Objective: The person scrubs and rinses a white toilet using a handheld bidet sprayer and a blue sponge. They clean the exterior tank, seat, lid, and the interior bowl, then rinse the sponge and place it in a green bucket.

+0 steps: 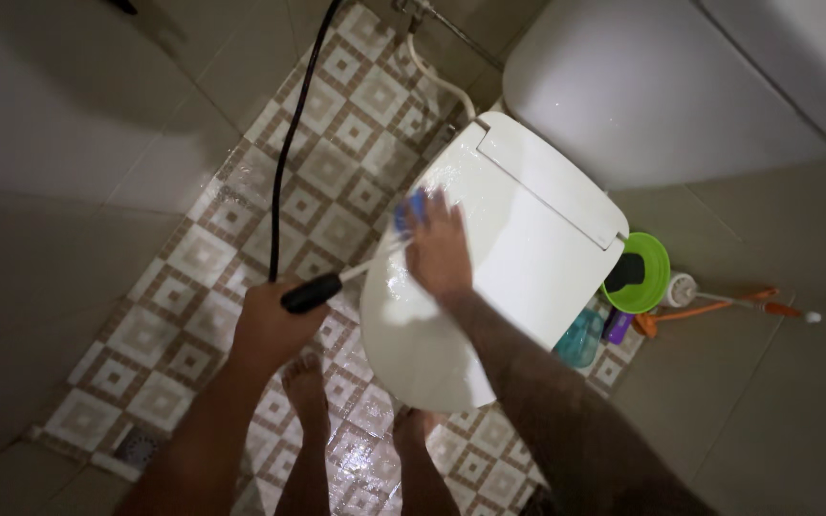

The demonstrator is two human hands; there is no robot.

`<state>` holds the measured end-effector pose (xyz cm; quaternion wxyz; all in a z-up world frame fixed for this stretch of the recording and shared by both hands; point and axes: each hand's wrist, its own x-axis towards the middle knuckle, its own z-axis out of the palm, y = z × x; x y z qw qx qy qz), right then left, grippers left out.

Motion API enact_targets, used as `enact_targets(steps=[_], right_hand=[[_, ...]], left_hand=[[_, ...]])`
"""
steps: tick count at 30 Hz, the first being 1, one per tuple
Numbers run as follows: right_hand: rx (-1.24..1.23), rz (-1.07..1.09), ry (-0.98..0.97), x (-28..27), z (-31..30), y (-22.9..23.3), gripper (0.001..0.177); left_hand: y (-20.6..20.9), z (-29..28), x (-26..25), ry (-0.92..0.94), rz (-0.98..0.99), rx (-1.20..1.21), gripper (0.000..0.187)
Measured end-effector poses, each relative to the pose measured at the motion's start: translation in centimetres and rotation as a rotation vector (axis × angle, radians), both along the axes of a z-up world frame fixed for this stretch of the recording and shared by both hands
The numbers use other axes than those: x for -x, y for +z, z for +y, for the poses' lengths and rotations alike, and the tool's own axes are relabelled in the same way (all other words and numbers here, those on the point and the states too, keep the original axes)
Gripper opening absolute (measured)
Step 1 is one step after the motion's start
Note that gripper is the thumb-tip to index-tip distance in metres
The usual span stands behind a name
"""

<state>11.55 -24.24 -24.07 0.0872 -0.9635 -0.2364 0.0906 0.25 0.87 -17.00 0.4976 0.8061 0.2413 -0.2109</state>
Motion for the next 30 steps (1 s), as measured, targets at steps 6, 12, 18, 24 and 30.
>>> enact_targets(steps=[6, 12, 18, 24, 30], right_hand=[[-0.013, 0.228, 0.235, 16.0, -1.7, 2.1, 0.059], [-0.497, 0.489, -0.506, 20.7, -14.8, -0.2, 0.047], [0.08, -0.01, -0.63, 10.8, -13.4, -1.6, 0.062], [-0.243, -0.261, -0.087, 16.7, -3.0, -0.1, 0.067], [-0.059, 0.144, -0.125, 21.7, -9.6, 0.5, 0.065]], left_hand=[[-0.3, -0.8, 5.1, -0.027, 0.111, 0.091, 0.024], [-1.0, -3.5, 8.4, -0.32, 0.162, 0.082, 0.023], [-0.6, -5.6, 9.7, -0.207, 0.068, 0.116, 0.025], [0.4, -5.6, 8.1, -0.101, 0.077, 0.072, 0.019], [1.5, -6.5, 6.6, -0.189, 0.036, 0.07, 0.019]])
